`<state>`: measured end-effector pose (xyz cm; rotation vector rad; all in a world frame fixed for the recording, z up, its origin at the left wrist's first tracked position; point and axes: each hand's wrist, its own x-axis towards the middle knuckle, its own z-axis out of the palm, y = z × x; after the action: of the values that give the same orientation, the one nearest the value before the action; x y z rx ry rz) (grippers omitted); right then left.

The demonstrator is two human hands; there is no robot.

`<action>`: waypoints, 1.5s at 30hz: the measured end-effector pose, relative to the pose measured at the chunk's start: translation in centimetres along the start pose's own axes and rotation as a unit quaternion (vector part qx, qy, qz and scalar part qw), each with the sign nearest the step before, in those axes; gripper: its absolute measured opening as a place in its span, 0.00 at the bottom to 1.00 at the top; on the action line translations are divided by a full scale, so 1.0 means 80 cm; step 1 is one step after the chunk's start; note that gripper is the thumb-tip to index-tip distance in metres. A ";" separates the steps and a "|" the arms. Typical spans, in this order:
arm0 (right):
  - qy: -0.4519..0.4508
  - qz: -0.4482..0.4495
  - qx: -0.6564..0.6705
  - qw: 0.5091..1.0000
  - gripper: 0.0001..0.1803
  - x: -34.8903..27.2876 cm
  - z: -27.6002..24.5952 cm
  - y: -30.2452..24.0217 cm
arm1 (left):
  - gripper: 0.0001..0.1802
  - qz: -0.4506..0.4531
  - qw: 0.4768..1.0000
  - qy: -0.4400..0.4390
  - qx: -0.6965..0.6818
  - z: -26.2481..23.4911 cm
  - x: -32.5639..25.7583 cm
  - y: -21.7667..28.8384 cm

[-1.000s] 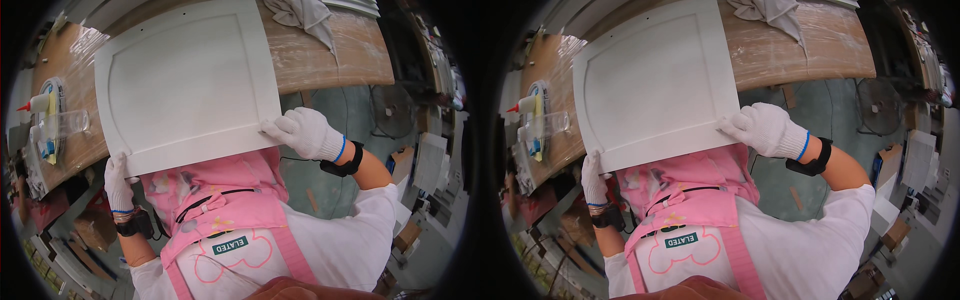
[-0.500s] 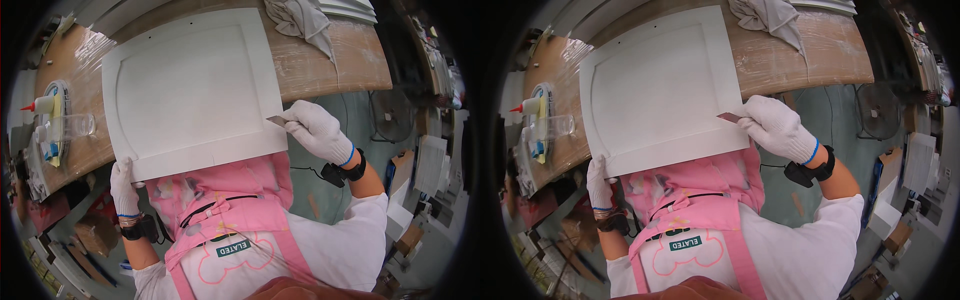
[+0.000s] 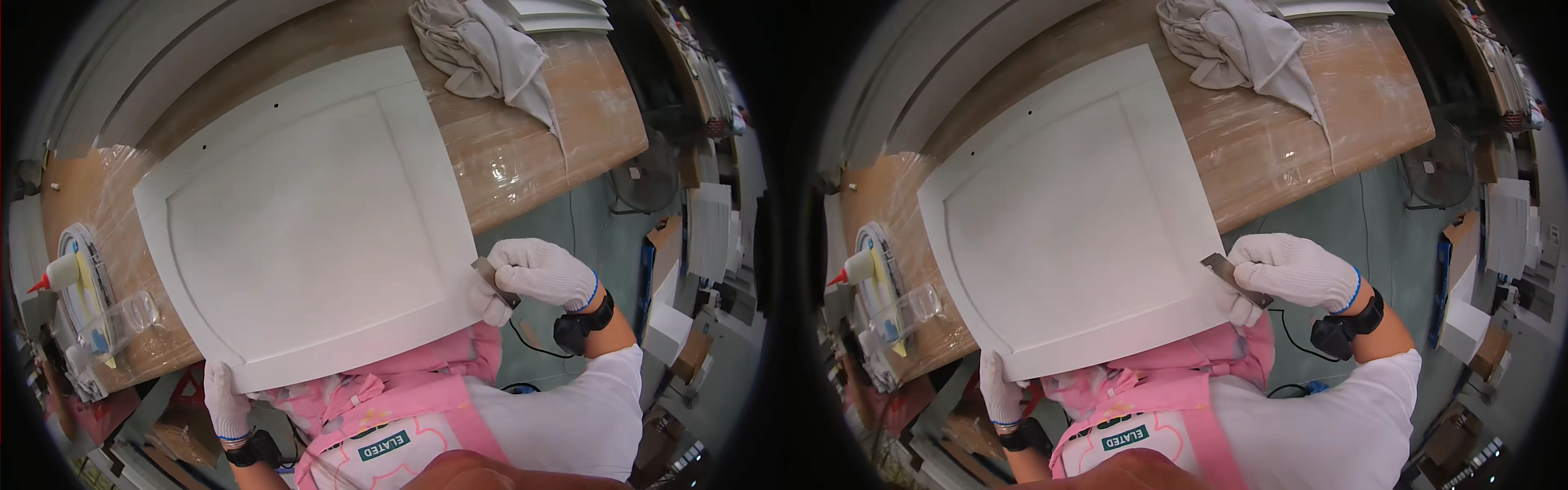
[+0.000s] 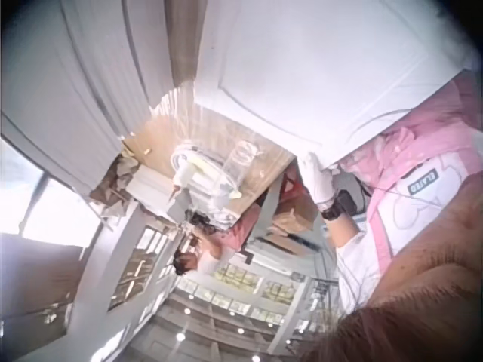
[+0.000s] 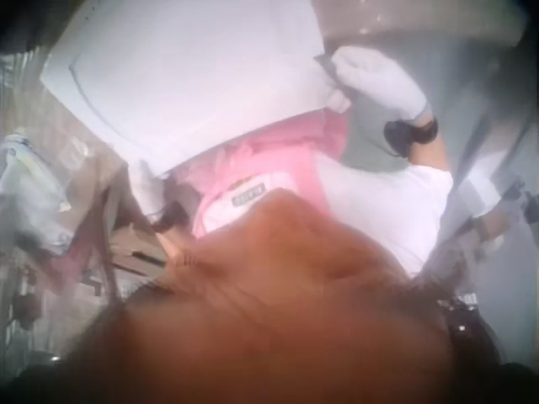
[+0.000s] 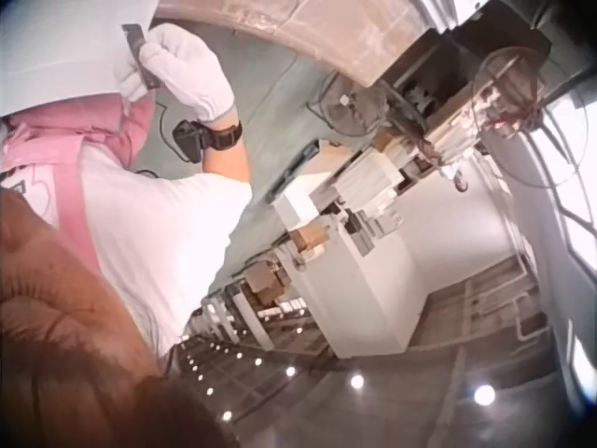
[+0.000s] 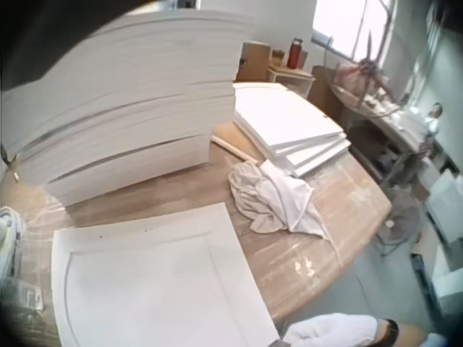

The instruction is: Cleaning and finishing white wooden cabinet door panels at a workbench.

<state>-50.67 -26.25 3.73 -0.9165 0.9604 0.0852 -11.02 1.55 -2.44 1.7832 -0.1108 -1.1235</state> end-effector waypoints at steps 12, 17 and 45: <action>-0.003 0.089 -0.039 0.995 0.11 0.024 0.000 -0.027 | 0.31 -0.012 0.992 -0.121 -0.018 -0.027 0.019 -0.005; -0.086 0.124 -0.126 0.980 0.12 0.049 0.020 -0.051 | 0.28 -0.005 0.990 -0.132 -0.038 -0.033 0.027 -0.011; 0.176 -0.158 -0.017 0.971 0.14 0.114 0.143 -0.057 | 0.26 0.013 0.965 -0.225 -0.134 -0.081 0.006 -0.054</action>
<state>-35.55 -23.99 2.70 -1.1281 1.1280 -0.3439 -7.74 7.91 -5.49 1.2641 -0.2393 -1.4363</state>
